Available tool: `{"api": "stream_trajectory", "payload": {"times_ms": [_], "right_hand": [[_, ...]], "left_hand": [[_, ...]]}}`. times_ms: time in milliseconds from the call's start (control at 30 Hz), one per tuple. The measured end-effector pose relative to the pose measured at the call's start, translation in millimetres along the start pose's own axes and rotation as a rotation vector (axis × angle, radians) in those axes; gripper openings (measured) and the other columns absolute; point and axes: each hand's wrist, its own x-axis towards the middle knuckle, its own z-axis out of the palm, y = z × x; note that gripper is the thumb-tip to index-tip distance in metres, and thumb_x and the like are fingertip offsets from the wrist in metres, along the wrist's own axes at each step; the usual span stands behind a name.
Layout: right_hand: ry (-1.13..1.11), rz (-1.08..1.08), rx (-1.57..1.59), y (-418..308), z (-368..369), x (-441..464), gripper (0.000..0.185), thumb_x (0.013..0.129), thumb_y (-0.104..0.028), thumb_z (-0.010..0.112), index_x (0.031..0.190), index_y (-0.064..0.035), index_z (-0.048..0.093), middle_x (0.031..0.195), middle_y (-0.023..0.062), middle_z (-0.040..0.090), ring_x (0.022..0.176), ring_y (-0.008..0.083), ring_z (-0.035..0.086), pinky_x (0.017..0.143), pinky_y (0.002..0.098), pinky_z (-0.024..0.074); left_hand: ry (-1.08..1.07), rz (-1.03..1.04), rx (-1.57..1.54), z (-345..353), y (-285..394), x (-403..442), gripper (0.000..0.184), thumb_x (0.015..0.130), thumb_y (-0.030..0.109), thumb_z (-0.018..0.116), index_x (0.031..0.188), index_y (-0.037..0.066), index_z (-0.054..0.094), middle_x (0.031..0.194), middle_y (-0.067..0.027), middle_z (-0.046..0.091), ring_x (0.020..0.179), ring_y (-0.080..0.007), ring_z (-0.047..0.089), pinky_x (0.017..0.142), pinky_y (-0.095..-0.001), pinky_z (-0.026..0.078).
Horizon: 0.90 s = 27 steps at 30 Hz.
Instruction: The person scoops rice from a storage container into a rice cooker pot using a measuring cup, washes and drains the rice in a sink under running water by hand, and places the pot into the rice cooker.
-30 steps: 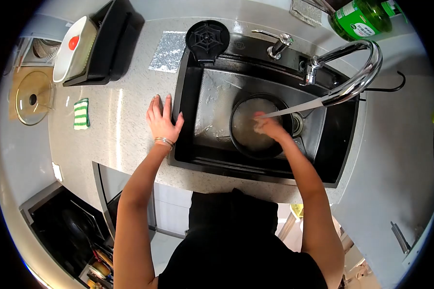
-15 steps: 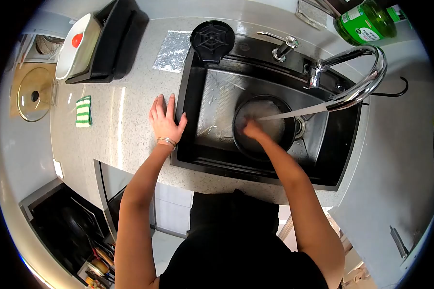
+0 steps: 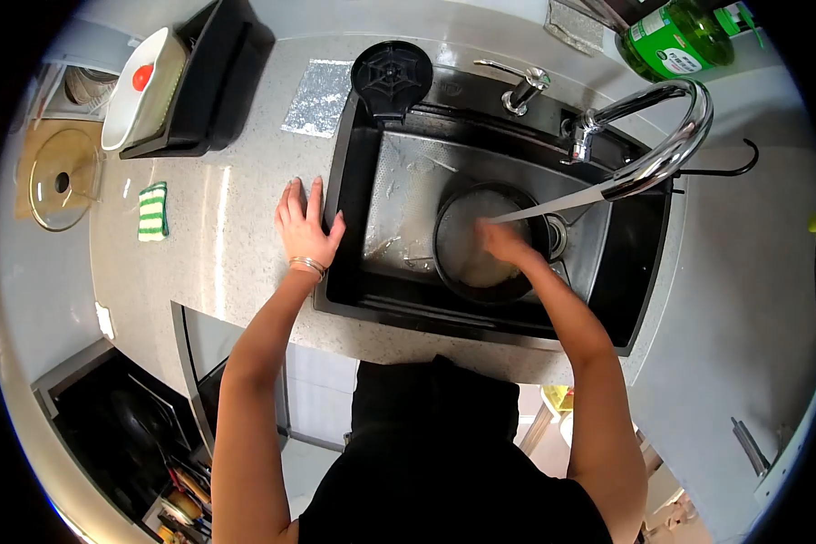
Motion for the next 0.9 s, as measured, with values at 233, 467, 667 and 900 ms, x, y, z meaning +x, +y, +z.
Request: {"api": "stream_trajectory", "payload": {"times_ms": [233, 467, 667, 900], "right_hand": [[0.078, 0.3, -0.371, 3.9, -5.5, 25.1, 0.042, 0.078, -0.011, 0.051, 0.119, -0.0073, 0.048, 0.13, 0.019, 0.039, 0.118, 0.0366, 0.039, 0.097, 0.0407, 0.0346], [-0.03, 0.344, -0.176, -20.3, 8.0, 2.5, 0.038, 0.081, -0.018, 0.051, 0.117, -0.0057, 0.051, 0.118, 0.0194, 0.05, 0.109, 0.033, 0.049, 0.093, 0.0405, 0.0386], [0.248, 0.319, 1.299, 18.6, 10.5, 46.8, 0.027, 0.084, -0.02, 0.048, 0.103, -0.0039, 0.058, 0.097, 0.0136, 0.062, 0.09, 0.029, 0.057, 0.08, 0.0361, 0.0435], [-0.633, -0.034, 2.057, 58.2, 11.7, 74.5, 0.031, 0.087, -0.028, 0.047, 0.104, -0.0052, 0.058, 0.098, 0.0072, 0.062, 0.092, 0.0248, 0.053, 0.085, 0.0356, 0.0382]], "left_hand": [[-0.009, -0.011, 0.011, -2.3, 2.1, -0.1, 0.062, 0.07, 0.031, 0.061, 0.126, 0.013, 0.043, 0.128, -0.0193, 0.037, 0.119, -0.0356, 0.033, 0.097, -0.0473, 0.025], [0.022, -0.026, -0.001, -2.5, 2.3, -1.4, 0.061, 0.07, 0.031, 0.061, 0.126, 0.013, 0.044, 0.128, -0.0187, 0.037, 0.119, -0.0355, 0.033, 0.098, -0.0471, 0.026], [0.026, -0.037, -0.015, -8.4, 2.4, -2.3, 0.061, 0.07, 0.03, 0.061, 0.126, 0.014, 0.044, 0.128, -0.0179, 0.037, 0.119, -0.034, 0.033, 0.098, -0.046, 0.026], [0.034, -0.041, -0.03, -12.3, -2.9, -5.3, 0.062, 0.07, 0.031, 0.06, 0.127, 0.013, 0.042, 0.128, -0.0195, 0.037, 0.119, -0.0347, 0.033, 0.098, -0.0458, 0.026]]}}
